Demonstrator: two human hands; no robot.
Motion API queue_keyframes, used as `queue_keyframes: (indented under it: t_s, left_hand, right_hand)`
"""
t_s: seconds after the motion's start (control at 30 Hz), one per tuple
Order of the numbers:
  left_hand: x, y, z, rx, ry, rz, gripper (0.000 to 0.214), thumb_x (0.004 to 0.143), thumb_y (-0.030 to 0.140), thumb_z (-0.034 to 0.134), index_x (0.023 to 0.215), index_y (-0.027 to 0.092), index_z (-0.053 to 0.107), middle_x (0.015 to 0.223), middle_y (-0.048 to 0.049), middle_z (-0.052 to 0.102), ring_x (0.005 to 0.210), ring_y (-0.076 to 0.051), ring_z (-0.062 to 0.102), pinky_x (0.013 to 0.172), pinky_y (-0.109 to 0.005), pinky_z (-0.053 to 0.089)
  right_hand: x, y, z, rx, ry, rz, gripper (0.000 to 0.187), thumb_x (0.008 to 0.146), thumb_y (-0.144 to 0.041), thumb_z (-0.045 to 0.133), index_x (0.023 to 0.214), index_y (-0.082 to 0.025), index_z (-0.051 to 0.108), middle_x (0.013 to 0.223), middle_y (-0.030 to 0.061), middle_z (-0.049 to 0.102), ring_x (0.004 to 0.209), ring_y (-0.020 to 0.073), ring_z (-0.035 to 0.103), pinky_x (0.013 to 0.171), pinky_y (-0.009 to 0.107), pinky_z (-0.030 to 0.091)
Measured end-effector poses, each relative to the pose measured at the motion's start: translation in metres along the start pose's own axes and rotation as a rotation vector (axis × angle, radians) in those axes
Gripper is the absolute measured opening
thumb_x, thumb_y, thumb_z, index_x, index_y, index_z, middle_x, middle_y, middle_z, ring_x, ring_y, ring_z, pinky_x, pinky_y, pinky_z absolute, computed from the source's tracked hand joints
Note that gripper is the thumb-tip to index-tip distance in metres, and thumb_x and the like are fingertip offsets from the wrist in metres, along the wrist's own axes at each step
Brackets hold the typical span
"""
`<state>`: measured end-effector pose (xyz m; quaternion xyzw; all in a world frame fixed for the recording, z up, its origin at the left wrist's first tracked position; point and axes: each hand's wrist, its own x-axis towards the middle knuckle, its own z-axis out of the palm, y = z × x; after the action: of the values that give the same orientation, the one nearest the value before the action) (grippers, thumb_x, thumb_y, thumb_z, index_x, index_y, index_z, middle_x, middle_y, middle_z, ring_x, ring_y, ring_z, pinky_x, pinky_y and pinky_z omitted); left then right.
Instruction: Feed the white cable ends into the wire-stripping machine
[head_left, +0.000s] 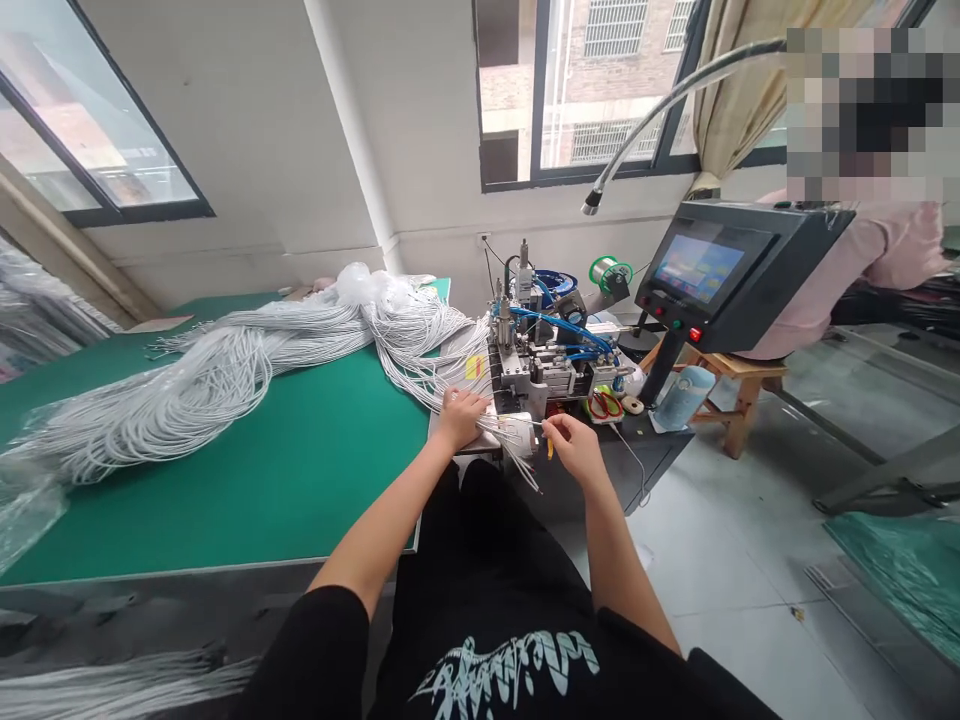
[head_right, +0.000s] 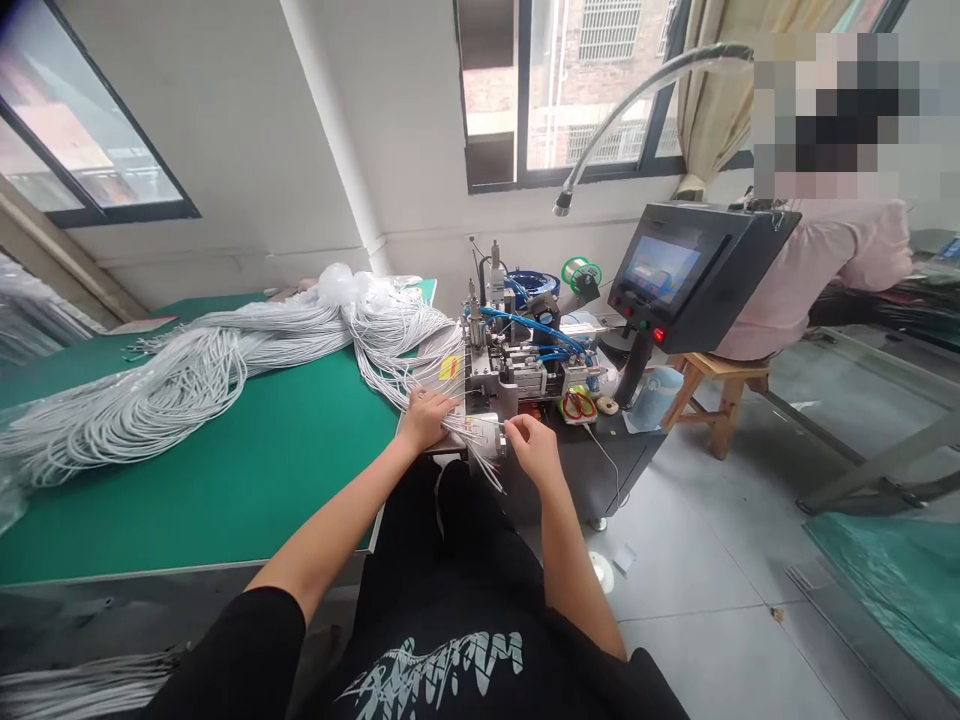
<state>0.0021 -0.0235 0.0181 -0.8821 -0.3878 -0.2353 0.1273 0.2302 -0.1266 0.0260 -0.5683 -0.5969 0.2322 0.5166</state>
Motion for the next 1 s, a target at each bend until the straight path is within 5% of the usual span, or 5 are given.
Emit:
queue_keyframes:
  t_s: [0.3, 0.63, 0.87, 1.0]
  left_hand:
    - [0.0, -0.005, -0.001, -0.054, 0.007, 0.103, 0.04, 0.083, 0.013, 0.05, 0.12, 0.022, 0.059, 0.108, -0.0069, 0.067, 0.099, -0.02, 0.061, 0.095, -0.037, 0.034]
    - [0.0, -0.013, 0.011, -0.178, 0.02, 0.219, 0.041, 0.087, 0.012, 0.044, 0.123, 0.025, 0.058, 0.108, -0.0044, 0.068, 0.093, -0.017, 0.064, 0.089, -0.034, 0.042]
    - [-0.003, -0.012, 0.008, -0.216, 0.025, 0.193, 0.036, 0.088, 0.018, 0.045, 0.12, 0.026, 0.06, 0.085, -0.0022, 0.067, 0.075, -0.015, 0.061, 0.09, -0.034, 0.037]
    - [-0.004, -0.012, 0.002, -0.232, 0.023, 0.158, 0.038, 0.086, 0.018, 0.045, 0.119, 0.028, 0.06, 0.078, -0.0005, 0.065, 0.076, -0.016, 0.059, 0.094, -0.038, 0.03]
  right_hand:
    - [0.028, 0.016, 0.007, 0.259, 0.154, 0.101, 0.039, 0.076, -0.055, 0.065, 0.085, -0.016, 0.066, 0.081, 0.0083, 0.068, 0.077, 0.0239, 0.063, 0.075, 0.036, 0.048]
    - [0.043, 0.023, 0.015, 0.402, 0.192, 0.169, 0.037, 0.07, -0.051, 0.075, 0.081, -0.016, 0.069, 0.075, 0.0063, 0.067, 0.071, 0.0208, 0.061, 0.069, 0.032, 0.05]
    - [0.049, 0.009, 0.029, 0.573, 0.12, 0.27, 0.035, 0.067, -0.05, 0.075, 0.068, -0.017, 0.063, 0.063, 0.002, 0.056, 0.044, 0.008, 0.032, 0.039, 0.024, 0.022]
    - [0.054, 0.016, 0.03, 0.505, 0.125, 0.267, 0.031, 0.069, -0.048, 0.071, 0.068, -0.018, 0.064, 0.063, 0.0019, 0.056, 0.045, 0.0083, 0.031, 0.042, 0.025, 0.024]
